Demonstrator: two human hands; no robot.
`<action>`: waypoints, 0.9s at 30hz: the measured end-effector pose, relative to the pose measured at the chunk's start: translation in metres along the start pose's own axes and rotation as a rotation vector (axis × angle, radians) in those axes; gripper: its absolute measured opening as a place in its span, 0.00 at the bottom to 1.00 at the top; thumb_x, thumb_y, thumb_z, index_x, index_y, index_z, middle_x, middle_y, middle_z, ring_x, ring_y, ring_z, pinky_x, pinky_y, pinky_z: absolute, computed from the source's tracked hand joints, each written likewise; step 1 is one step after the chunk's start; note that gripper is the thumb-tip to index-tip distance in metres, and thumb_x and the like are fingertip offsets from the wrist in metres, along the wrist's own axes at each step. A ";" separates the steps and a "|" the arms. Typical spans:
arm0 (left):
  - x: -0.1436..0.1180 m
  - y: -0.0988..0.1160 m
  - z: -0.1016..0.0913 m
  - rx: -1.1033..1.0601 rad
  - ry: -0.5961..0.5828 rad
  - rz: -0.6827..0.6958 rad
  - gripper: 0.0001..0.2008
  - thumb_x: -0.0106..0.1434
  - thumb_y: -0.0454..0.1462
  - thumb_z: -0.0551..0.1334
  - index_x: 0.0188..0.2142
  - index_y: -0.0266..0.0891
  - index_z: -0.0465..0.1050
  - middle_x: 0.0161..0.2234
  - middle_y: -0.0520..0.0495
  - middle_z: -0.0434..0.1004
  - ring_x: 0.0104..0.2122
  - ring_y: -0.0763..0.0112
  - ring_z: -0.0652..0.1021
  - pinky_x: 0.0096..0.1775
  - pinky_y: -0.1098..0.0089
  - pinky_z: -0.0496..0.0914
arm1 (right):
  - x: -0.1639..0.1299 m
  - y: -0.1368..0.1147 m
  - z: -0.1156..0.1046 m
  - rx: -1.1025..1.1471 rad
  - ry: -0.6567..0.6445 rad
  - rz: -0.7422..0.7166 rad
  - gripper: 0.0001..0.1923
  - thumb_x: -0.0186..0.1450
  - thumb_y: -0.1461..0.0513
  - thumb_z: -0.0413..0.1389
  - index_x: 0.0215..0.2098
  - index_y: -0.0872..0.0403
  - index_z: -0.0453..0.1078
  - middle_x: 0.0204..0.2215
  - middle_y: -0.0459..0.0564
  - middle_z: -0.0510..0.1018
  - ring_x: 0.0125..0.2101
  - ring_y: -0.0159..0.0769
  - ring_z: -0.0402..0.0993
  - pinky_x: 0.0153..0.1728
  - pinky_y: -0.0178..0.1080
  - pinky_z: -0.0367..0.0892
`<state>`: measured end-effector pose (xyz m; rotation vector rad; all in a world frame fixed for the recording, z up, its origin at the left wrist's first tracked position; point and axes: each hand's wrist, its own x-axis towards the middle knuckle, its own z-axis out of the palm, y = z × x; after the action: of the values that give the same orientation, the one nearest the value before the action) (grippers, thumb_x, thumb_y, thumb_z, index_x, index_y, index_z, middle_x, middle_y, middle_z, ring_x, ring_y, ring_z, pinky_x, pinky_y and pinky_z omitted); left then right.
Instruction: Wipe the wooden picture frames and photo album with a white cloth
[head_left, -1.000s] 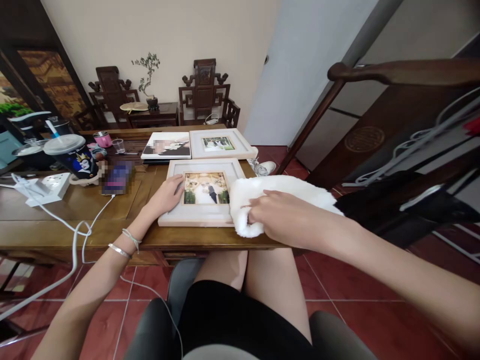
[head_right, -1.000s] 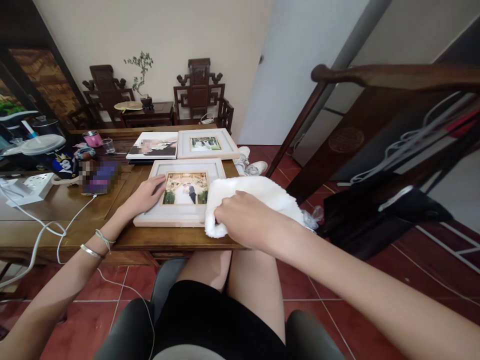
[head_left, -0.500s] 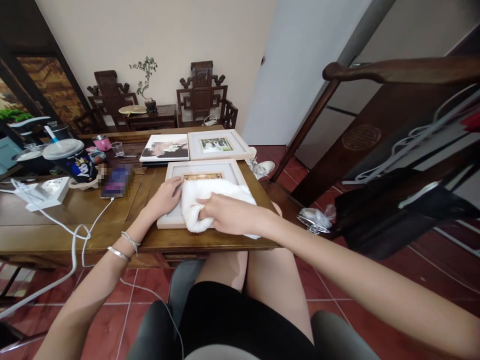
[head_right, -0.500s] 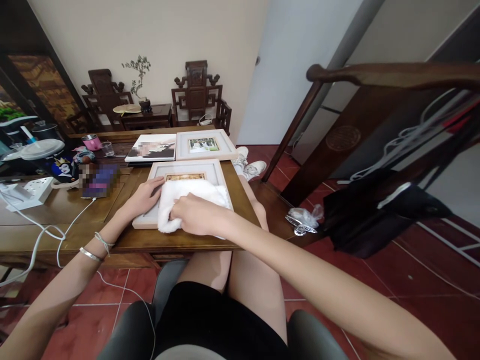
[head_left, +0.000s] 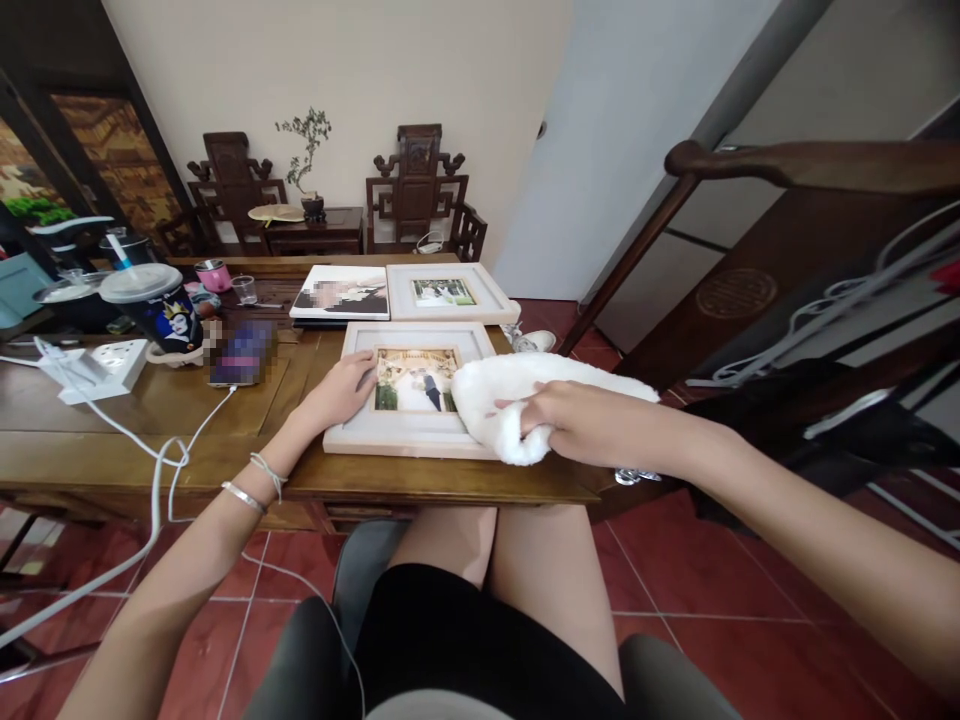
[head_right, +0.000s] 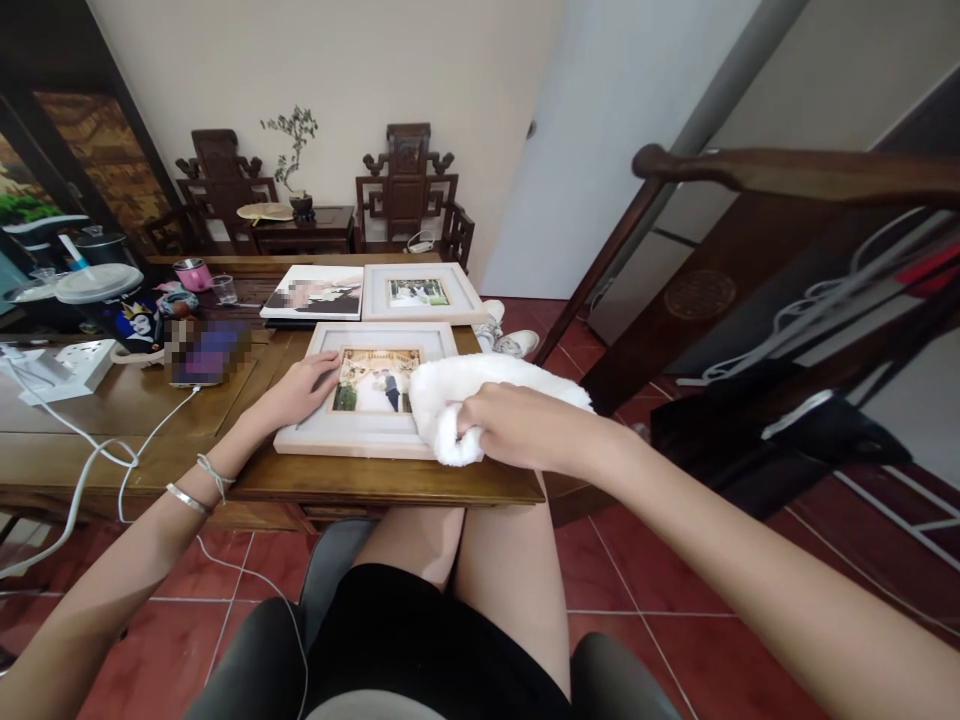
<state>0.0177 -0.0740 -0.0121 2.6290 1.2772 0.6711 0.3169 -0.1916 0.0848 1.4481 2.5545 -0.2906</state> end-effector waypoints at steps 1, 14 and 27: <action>0.000 0.001 -0.001 0.003 -0.009 0.002 0.17 0.69 0.38 0.54 0.52 0.33 0.74 0.60 0.35 0.71 0.61 0.55 0.70 0.64 0.56 0.61 | 0.002 0.003 0.005 -0.025 0.030 0.015 0.22 0.53 0.75 0.47 0.31 0.52 0.79 0.40 0.52 0.83 0.43 0.45 0.77 0.43 0.40 0.67; 0.000 -0.001 0.000 0.002 0.007 -0.006 0.16 0.69 0.38 0.54 0.51 0.36 0.74 0.59 0.35 0.71 0.61 0.54 0.70 0.64 0.54 0.62 | 0.089 0.040 0.012 -0.176 0.265 0.092 0.23 0.58 0.76 0.44 0.43 0.62 0.76 0.64 0.64 0.66 0.62 0.51 0.64 0.58 0.51 0.59; 0.000 -0.005 0.007 0.013 0.003 -0.019 0.17 0.70 0.38 0.52 0.53 0.35 0.70 0.61 0.34 0.68 0.62 0.55 0.69 0.63 0.55 0.64 | -0.026 -0.036 0.026 0.027 0.078 -0.041 0.27 0.55 0.75 0.45 0.46 0.54 0.76 0.63 0.59 0.66 0.58 0.51 0.67 0.53 0.50 0.65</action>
<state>0.0166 -0.0705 -0.0197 2.6232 1.3102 0.6663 0.3006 -0.2385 0.0695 1.4453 2.6546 -0.2803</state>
